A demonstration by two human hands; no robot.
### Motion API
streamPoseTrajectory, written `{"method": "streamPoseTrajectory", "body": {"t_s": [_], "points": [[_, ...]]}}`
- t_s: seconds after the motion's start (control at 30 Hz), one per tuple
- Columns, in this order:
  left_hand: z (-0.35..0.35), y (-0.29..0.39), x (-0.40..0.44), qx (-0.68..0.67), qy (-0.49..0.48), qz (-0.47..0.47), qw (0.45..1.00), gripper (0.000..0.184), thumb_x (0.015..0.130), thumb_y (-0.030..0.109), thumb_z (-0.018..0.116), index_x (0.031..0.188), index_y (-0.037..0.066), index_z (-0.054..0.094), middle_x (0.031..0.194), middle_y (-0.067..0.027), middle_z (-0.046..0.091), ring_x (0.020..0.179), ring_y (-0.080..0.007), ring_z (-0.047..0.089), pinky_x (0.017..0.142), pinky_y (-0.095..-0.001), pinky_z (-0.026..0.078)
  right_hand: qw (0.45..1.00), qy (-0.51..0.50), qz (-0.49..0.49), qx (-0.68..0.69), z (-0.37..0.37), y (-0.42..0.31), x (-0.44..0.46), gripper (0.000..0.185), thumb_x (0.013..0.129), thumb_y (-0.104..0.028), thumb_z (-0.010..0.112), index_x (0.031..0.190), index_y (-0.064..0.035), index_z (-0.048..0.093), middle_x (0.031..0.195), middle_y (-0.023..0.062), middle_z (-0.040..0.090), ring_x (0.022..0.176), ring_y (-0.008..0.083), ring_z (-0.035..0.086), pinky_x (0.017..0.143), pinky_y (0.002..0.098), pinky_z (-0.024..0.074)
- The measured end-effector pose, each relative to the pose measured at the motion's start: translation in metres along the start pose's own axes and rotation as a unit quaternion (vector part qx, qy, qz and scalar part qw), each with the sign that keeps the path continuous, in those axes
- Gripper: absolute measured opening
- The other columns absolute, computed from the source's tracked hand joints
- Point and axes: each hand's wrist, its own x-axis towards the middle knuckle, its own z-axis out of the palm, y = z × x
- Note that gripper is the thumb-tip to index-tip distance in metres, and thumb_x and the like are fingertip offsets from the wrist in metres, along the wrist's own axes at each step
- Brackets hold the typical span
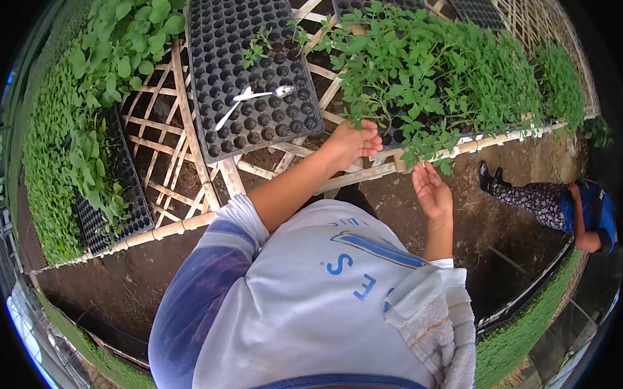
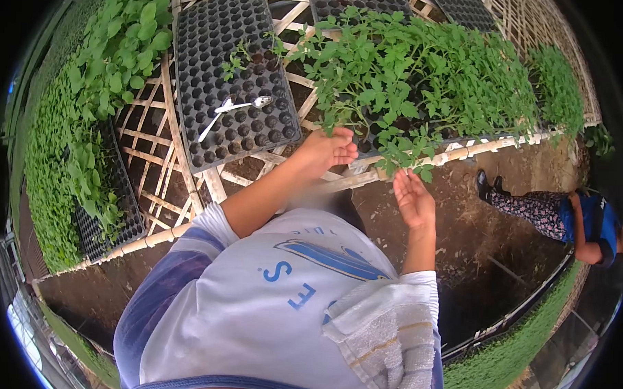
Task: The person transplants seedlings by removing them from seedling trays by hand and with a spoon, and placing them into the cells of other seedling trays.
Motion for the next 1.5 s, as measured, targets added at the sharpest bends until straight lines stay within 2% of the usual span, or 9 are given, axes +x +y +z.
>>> {"method": "streamPoseTrajectory", "body": {"t_s": [0.1,0.3,0.57,0.83,0.97,1.03,1.1,1.23,1.5], "points": [[0.012,0.004,0.001,0.01,-0.078,0.035,0.996,0.027,0.092,0.006,0.06,0.116,0.003,0.051,0.106,-0.0124,0.06,0.091,-0.0208,0.062,0.072,-0.0347,0.054,1.0,-0.001,-0.003,-0.009,0.028,0.021,0.011,0.031,0.098,-0.001,0.04,0.128,0.003,0.045,0.133,0.0211,0.052,0.122,0.0328,0.054,0.104,0.0493,0.0476],[-0.006,-0.027,0.007,0.009,0.099,-0.012,0.995,0.027,0.093,0.002,0.057,0.119,0.002,0.048,0.107,-0.0114,0.055,0.098,-0.0261,0.059,0.081,-0.0428,0.055,0.998,-0.037,0.028,0.042,0.033,0.025,0.033,0.026,0.095,0.001,0.048,0.12,-0.0003,0.052,0.115,0.0169,0.06,0.104,0.0292,0.062,0.089,0.0422,0.0539],[0.052,0.005,0.012,-0.033,-0.028,0.009,0.999,0.019,0.097,0.012,0.06,0.097,0.005,0.043,0.09,-0.0106,0.059,0.078,-0.0247,0.067,0.068,-0.036,0.057,0.984,-0.111,0.031,0.135,0.04,0.02,0.031,0.025,0.091,0.006,0.052,0.113,-0.005,0.052,0.109,0.014,0.063,0.096,0.024,0.064,0.084,0.0375,0.0545],[0.076,0.049,0.0,-0.016,-0.065,0.059,0.996,0.017,0.097,0.012,0.06,0.091,0.006,0.046,0.078,-0.0091,0.062,0.074,-0.0222,0.067,0.068,-0.0352,0.058,0.938,-0.174,-0.018,0.301,0.11,0.024,0.075,0.033,0.102,-0.019,0.038,0.126,0.0006,0.05,0.13,0.0203,0.056,0.123,0.0376,0.052,0.103,0.0537,0.0466],[0.074,0.065,-0.029,0.067,-0.022,-0.078,0.994,0.013,0.098,0.015,0.058,0.1,0.004,0.052,0.084,-0.0123,0.066,0.074,-0.0226,0.069,0.062,-0.0328,0.058,0.929,-0.215,-0.037,0.297,0.107,0.026,0.1,0.037,0.103,-0.025,0.036,0.123,-0.0011,0.057,0.126,0.0159,0.062,0.117,0.0314,0.058,0.104,0.0494,0.0456],[0.079,0.081,-0.043,0.22,-0.153,-0.152,0.951,0.015,0.097,0.014,0.057,0.105,0.002,0.055,0.087,-0.0136,0.067,0.069,-0.0213,0.069,0.058,-0.0305,0.057,0.932,-0.2,-0.047,0.3,0.106,0.028,0.103,0.038,0.103,-0.025,0.034,0.121,-0.0014,0.059,0.123,0.0138,0.064,0.114,0.0289,0.06,0.104,0.047,0.0454],[0.098,0.106,-0.048,0.364,-0.172,-0.013,0.915,0.015,0.096,0.012,0.058,0.104,0.0,0.061,0.087,-0.012,0.068,0.072,-0.0173,0.068,0.06,-0.0265,0.055,0.93,-0.218,-0.049,0.293,0.109,0.026,0.095,0.038,0.103,-0.024,0.033,0.121,-0.0014,0.058,0.123,0.0137,0.064,0.113,0.0289,0.06,0.104,0.0464,0.046],[0.12,0.156,-0.007,0.695,-0.088,0.456,0.548,0.017,0.089,0.003,0.058,0.098,-0.007,0.068,0.092,-0.0189,0.069,0.085,-0.0303,0.068,0.078,-0.0356,0.053,0.927,-0.202,-0.047,0.314,0.114,0.026,0.084,0.042,0.103,-0.023,0.029,0.127,-0.0009,0.055,0.13,0.0141,0.061,0.119,0.0303,0.058,0.105,0.0478,0.0448],[0.142,0.159,0.092,0.902,-0.15,0.164,0.371,0.025,0.082,0.002,0.06,0.104,-0.007,0.068,0.111,-0.0276,0.066,0.103,-0.0394,0.065,0.09,-0.0427,0.051,0.904,-0.248,-0.037,0.345,0.116,0.025,0.04,0.077,0.094,-0.066,0.043,0.146,-0.0084,0.041,0.151,0.0109,0.042,0.138,0.0338,0.038,0.117,0.0528,0.0246]]}}
